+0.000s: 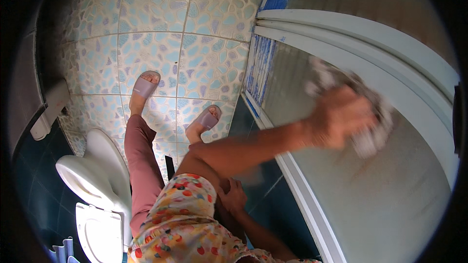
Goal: The person wipes the shower door, sink area, and tiled walls with a cloth. They move around the bathroom to reach different surfaces, including the shower frame and wall tiles near the shower head.
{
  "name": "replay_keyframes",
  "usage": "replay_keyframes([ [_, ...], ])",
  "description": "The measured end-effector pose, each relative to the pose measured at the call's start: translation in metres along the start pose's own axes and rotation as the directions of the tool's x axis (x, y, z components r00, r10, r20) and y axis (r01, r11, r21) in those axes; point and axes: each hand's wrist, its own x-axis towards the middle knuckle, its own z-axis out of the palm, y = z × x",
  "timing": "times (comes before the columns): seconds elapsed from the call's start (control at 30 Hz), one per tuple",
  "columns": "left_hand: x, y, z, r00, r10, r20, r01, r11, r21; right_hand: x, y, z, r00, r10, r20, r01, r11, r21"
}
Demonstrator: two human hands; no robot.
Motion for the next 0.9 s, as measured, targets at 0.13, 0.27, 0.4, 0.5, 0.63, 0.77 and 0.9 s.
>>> replay_keyframes([
  [0.13,-0.053,-0.106,-0.056,0.983,-0.183,0.0,0.175,0.943,0.283,0.004,0.005,0.003,0.993,-0.058,-0.098,0.062,0.997,0.039],
  [0.27,-0.071,-0.122,-0.06,0.975,-0.221,-0.025,0.22,0.939,0.266,0.004,-0.002,-0.006,0.996,-0.015,-0.085,0.02,0.998,0.059],
  [0.4,-0.106,-0.159,-0.075,0.93,-0.36,-0.071,0.358,0.849,0.389,0.003,-0.005,-0.009,0.998,0.005,-0.056,-0.003,0.999,0.05],
  [0.5,-0.136,-0.19,-0.093,0.858,-0.499,-0.117,0.489,0.728,0.479,-0.003,-0.005,-0.005,0.999,0.039,-0.021,-0.038,0.998,0.059],
  [0.63,-0.166,-0.189,-0.093,0.785,-0.581,-0.216,0.61,0.663,0.434,-0.004,-0.007,-0.006,0.999,0.04,-0.013,-0.04,0.998,0.044],
  [0.77,-0.229,-0.13,-0.095,0.697,-0.703,-0.14,0.7,0.625,0.345,-0.003,-0.004,0.001,0.995,-0.005,-0.095,0.006,1.0,0.01],
  [0.9,-0.278,-0.102,-0.135,0.537,-0.826,0.17,0.828,0.555,0.083,-0.002,-0.007,-0.004,0.997,-0.008,-0.082,0.009,1.0,0.021],
])
